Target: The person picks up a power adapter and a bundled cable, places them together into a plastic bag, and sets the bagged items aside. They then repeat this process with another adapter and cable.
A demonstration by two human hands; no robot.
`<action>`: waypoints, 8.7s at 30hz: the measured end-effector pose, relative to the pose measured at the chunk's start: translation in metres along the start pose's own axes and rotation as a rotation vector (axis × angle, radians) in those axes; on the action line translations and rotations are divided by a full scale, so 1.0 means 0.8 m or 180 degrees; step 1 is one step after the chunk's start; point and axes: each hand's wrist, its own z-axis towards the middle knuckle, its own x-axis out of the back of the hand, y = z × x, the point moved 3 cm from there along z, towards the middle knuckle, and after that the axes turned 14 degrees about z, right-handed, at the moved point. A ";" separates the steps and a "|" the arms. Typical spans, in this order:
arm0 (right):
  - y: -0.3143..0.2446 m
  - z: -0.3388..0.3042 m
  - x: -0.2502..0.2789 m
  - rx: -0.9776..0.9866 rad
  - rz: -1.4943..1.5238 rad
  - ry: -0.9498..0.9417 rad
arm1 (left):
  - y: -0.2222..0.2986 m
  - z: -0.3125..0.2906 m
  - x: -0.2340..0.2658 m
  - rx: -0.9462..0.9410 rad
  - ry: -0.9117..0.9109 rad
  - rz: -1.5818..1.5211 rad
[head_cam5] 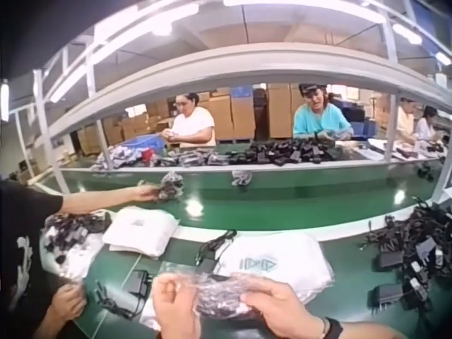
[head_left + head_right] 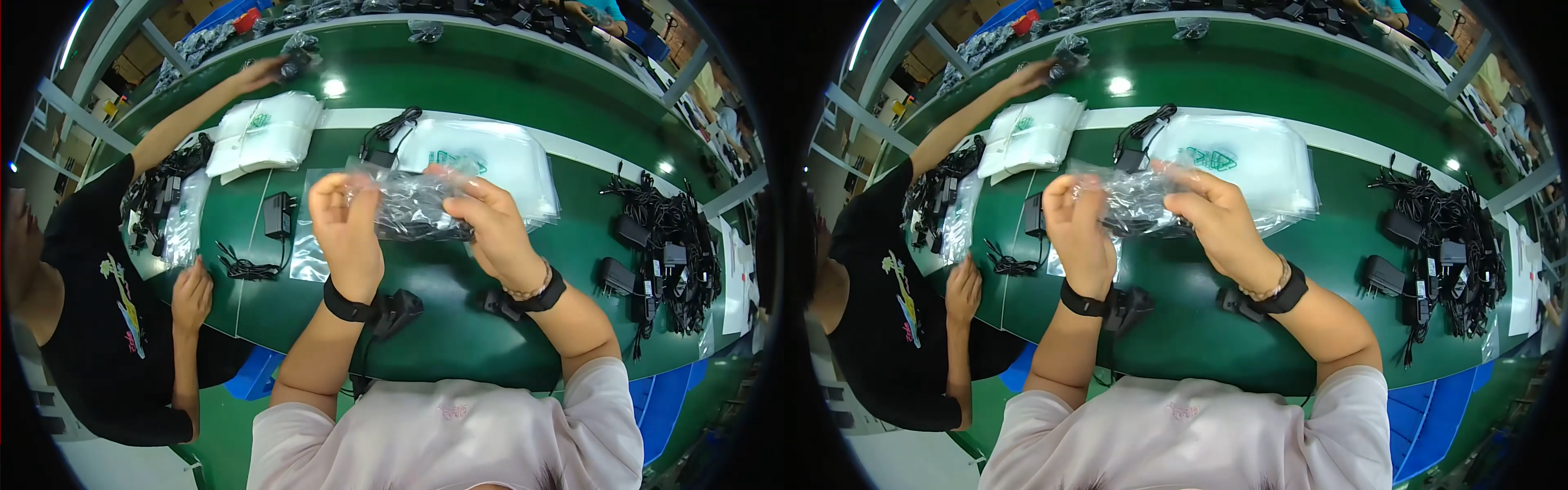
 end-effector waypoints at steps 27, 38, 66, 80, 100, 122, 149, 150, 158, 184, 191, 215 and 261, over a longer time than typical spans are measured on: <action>-0.169 0.360 0.320 0.1389 -0.7854 0.1290 | 0.028 -0.003 0.023 -0.0678 -0.0510 0.1418; -0.252 0.159 0.212 0.0231 -0.5565 0.0352 | 0.038 0.000 0.028 -0.0535 -0.0423 0.1064; -0.174 -0.104 -0.034 0.2238 -0.4867 -0.0884 | 0.065 -0.053 -0.126 0.0098 -0.2646 -0.0654; -0.081 -0.101 0.018 0.1813 -0.3064 0.0087 | 0.143 -0.002 -0.088 0.0295 -0.1818 -0.2567; -0.063 0.000 0.005 0.0567 -0.0073 -0.0457 | 0.062 0.026 -0.056 0.0802 -0.2507 -0.0324; -0.060 -0.008 -0.002 0.0949 -0.0219 -0.0421 | 0.056 0.018 -0.070 0.0573 -0.1904 -0.0549; -0.037 -0.041 0.021 0.0835 -0.1006 -0.0010 | 0.115 -0.005 -0.030 -0.3375 -0.0843 0.0490; -0.038 -0.035 0.015 0.0844 -0.1000 -0.0011 | 0.111 -0.010 -0.034 -0.3383 -0.0850 0.0493; -0.040 -0.021 0.013 0.0519 0.0042 0.0299 | 0.080 -0.015 -0.058 -0.0754 -0.0986 -0.0170; -0.116 -0.063 0.030 0.1281 -0.1563 0.0308 | 0.057 0.001 -0.163 -0.0140 -0.2438 -0.1175; -0.138 -0.067 0.052 0.2575 -0.1934 0.0511 | 0.048 -0.005 -0.210 0.0589 -0.2643 -0.1463; -0.080 -0.038 0.066 0.1497 -0.0464 -0.0155 | 0.035 -0.002 -0.144 0.0825 -0.2105 -0.1125; -0.070 -0.051 0.049 0.1067 -0.0533 0.0072 | 0.051 -0.012 -0.133 0.0565 -0.1356 -0.0947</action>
